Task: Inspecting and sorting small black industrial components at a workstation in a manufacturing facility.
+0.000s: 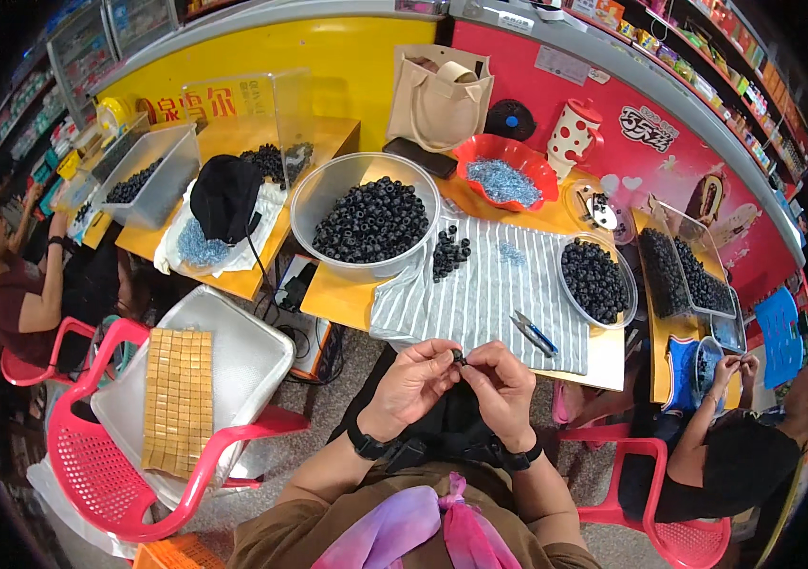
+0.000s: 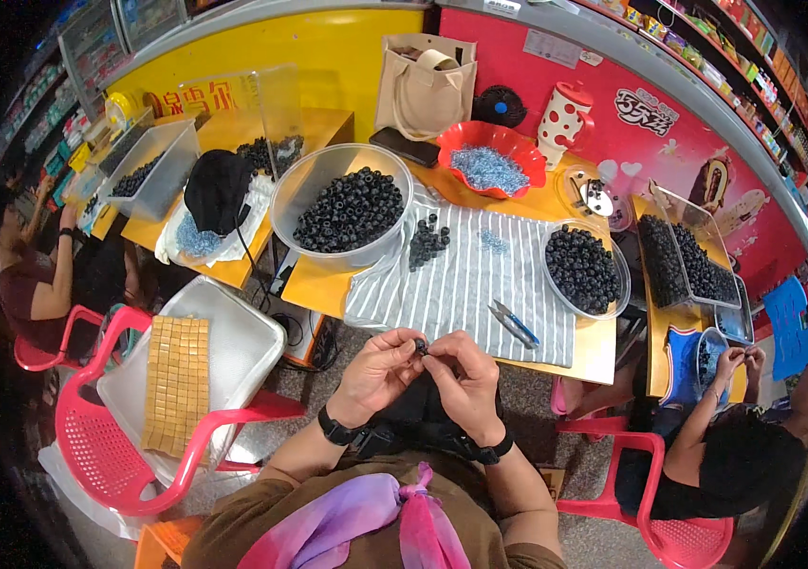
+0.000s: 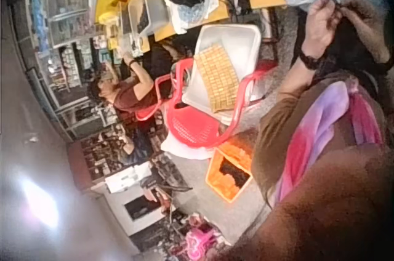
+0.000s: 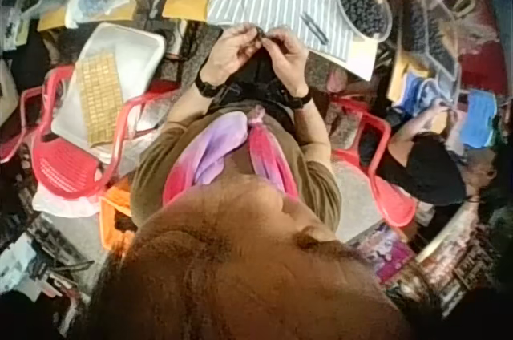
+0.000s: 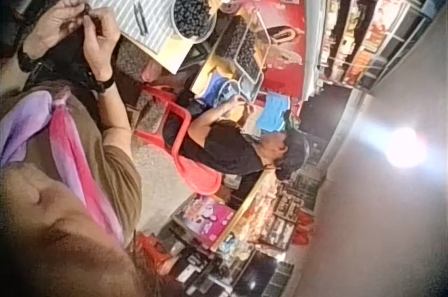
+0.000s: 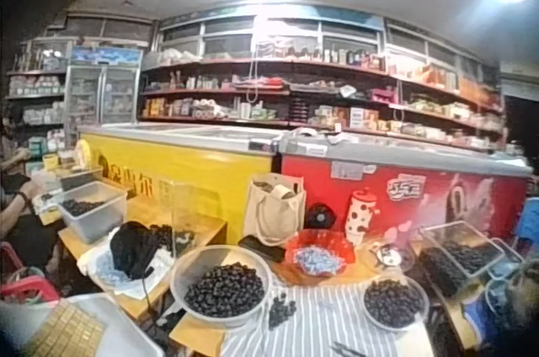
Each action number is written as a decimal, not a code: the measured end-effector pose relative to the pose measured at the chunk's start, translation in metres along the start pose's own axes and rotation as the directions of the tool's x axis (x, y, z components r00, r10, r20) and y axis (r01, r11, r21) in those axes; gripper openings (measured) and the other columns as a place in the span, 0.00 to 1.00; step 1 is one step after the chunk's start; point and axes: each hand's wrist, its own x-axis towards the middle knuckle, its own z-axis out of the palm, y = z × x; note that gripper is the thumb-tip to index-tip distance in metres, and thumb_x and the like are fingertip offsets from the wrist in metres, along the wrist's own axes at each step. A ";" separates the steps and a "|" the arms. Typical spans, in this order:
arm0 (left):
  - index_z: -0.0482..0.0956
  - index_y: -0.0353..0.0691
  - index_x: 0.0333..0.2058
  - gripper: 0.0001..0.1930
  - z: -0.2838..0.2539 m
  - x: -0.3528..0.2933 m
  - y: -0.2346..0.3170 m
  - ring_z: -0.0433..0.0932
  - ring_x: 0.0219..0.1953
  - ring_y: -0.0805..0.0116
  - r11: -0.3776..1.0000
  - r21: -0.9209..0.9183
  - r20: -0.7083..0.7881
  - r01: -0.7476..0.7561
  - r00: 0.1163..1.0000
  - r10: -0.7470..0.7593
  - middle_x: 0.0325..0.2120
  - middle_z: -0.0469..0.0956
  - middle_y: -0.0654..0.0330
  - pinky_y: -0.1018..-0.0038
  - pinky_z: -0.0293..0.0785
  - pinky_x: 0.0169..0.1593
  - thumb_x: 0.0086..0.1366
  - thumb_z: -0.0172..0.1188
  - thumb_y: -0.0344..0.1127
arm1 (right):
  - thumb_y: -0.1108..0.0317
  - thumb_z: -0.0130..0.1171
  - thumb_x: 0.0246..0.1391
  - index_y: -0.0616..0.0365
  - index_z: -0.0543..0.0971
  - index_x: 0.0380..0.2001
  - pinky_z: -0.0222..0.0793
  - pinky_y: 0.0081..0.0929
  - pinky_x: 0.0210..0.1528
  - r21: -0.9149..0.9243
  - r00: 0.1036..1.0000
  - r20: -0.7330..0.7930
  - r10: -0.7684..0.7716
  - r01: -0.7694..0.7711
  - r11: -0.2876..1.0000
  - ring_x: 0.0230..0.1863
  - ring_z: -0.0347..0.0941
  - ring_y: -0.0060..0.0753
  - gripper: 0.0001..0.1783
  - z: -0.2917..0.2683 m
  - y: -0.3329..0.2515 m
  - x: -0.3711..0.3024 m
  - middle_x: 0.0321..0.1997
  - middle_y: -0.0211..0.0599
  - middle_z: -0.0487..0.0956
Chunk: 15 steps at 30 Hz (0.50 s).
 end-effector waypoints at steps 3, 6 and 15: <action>0.77 0.34 0.42 0.08 0.005 -0.002 -0.002 0.77 0.31 0.74 0.999 0.045 -0.007 0.017 1.000 -0.017 0.30 0.79 0.61 0.83 0.72 0.32 0.64 0.56 0.27 | 0.86 0.58 0.46 0.66 0.75 0.29 0.68 0.18 0.30 -0.096 0.996 0.001 -0.092 0.092 0.991 0.29 0.73 0.22 0.06 -0.003 -0.004 -0.002 0.29 0.36 0.75; 0.77 0.34 0.42 0.09 0.009 -0.003 -0.003 0.77 0.30 0.75 0.993 0.114 -0.014 0.005 1.000 -0.004 0.30 0.79 0.62 0.83 0.72 0.32 0.63 0.56 0.27 | 0.86 0.59 0.42 0.65 0.75 0.28 0.66 0.21 0.27 -0.215 0.977 0.010 -0.214 0.211 0.954 0.25 0.73 0.31 0.08 -0.005 -0.007 -0.002 0.26 0.39 0.75; 0.77 0.33 0.42 0.09 0.009 -0.004 -0.003 0.76 0.29 0.76 0.977 0.206 0.086 -0.061 0.995 0.044 0.31 0.78 0.60 0.83 0.73 0.33 0.62 0.58 0.26 | 0.86 0.60 0.41 0.64 0.76 0.30 0.67 0.22 0.27 -0.181 0.982 0.006 -0.191 0.189 0.965 0.25 0.73 0.33 0.11 -0.010 -0.006 -0.007 0.26 0.38 0.73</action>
